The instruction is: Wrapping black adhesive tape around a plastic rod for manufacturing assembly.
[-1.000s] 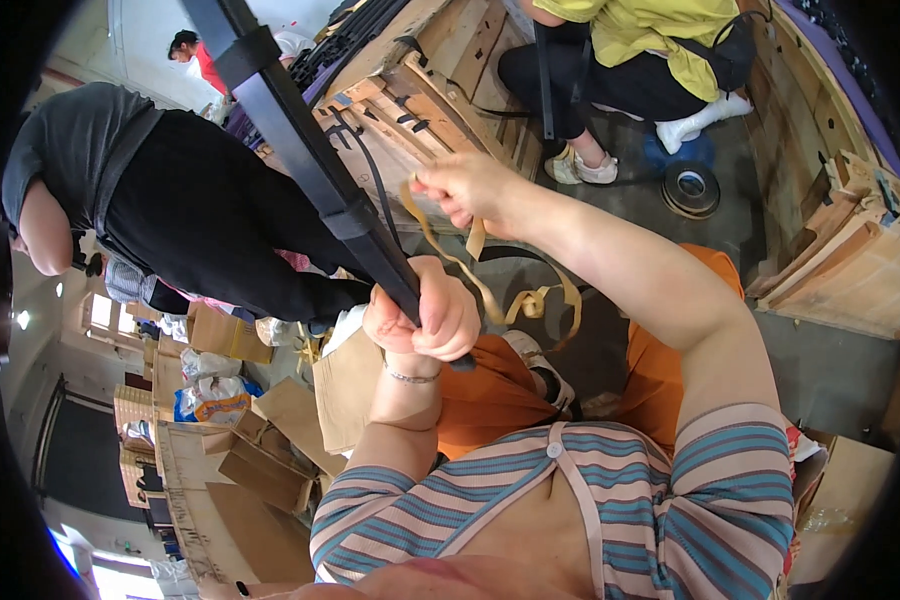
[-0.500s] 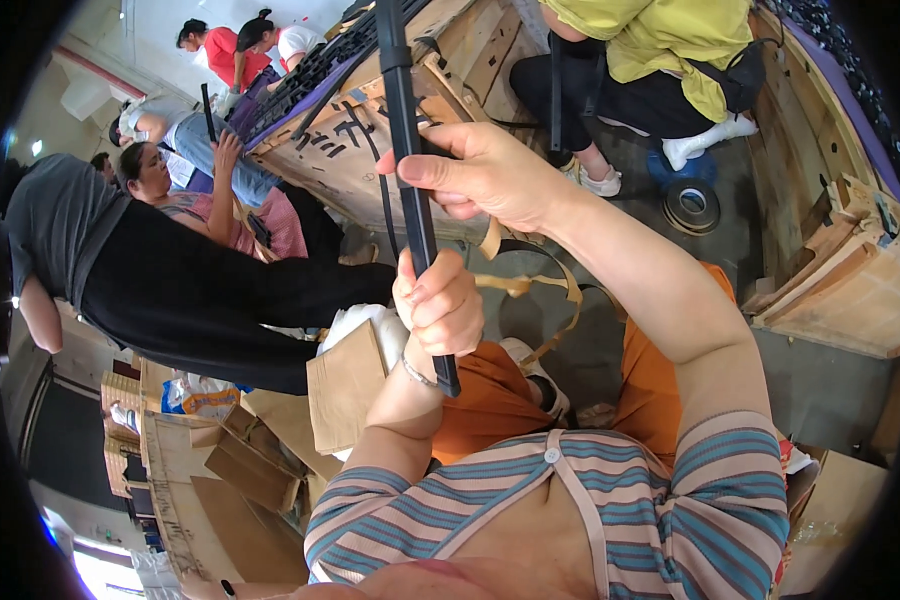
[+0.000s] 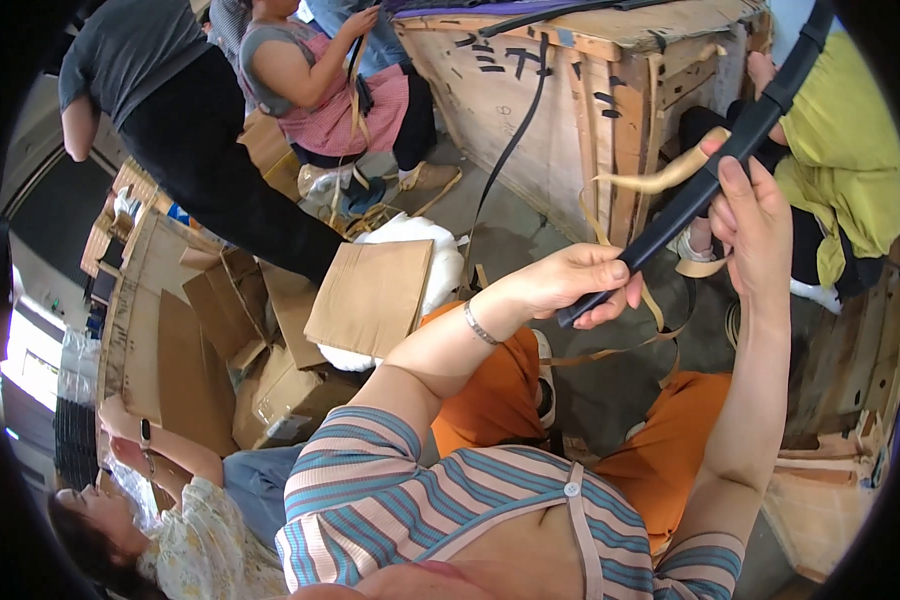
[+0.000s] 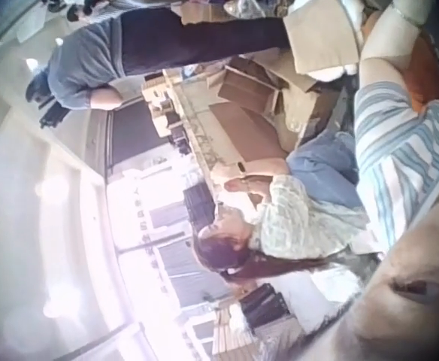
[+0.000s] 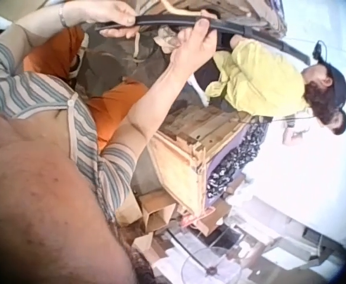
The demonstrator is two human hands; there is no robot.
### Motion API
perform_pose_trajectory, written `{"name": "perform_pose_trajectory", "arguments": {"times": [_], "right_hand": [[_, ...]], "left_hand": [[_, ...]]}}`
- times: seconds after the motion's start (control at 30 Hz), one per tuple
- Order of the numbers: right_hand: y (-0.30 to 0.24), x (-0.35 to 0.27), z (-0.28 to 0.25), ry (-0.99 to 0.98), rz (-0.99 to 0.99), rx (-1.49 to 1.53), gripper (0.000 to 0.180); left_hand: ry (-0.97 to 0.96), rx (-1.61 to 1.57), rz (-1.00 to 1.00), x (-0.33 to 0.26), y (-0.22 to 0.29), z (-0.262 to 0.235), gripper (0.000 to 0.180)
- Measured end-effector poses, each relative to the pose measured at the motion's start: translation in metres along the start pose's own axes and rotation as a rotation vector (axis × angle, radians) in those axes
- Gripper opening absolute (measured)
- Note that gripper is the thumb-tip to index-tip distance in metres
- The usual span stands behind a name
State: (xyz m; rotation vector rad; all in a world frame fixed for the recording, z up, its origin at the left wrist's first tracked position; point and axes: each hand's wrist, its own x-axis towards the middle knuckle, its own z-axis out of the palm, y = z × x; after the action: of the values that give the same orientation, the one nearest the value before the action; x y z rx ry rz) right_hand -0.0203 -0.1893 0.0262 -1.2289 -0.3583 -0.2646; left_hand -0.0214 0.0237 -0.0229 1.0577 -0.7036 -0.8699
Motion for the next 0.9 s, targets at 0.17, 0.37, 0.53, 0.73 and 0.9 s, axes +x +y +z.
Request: {"name": "perform_pose_trajectory", "arguments": {"times": [0.17,0.37,0.53,0.73,0.9], "right_hand": [[-0.001,0.002,-0.004,0.011,-0.003,-0.03,0.03],[-0.006,-0.005,-0.007,-0.072,0.179,-0.192,0.023],[0.005,-0.018,0.003,-0.357,0.333,-0.53,0.02],[0.013,-0.024,0.021,-0.492,0.467,-0.462,0.018],[0.011,-0.022,0.026,-0.423,0.513,-0.252,0.017]], "left_hand": [[-0.001,-0.008,0.027,0.003,-0.01,0.0,0.037],[0.204,0.207,0.251,0.001,-0.007,0.005,0.034],[0.522,0.401,0.383,0.002,0.002,0.008,0.02],[0.61,0.553,0.506,0.001,0.01,0.002,0.025],[0.488,0.167,0.32,-0.002,0.01,0.007,0.019]]}}
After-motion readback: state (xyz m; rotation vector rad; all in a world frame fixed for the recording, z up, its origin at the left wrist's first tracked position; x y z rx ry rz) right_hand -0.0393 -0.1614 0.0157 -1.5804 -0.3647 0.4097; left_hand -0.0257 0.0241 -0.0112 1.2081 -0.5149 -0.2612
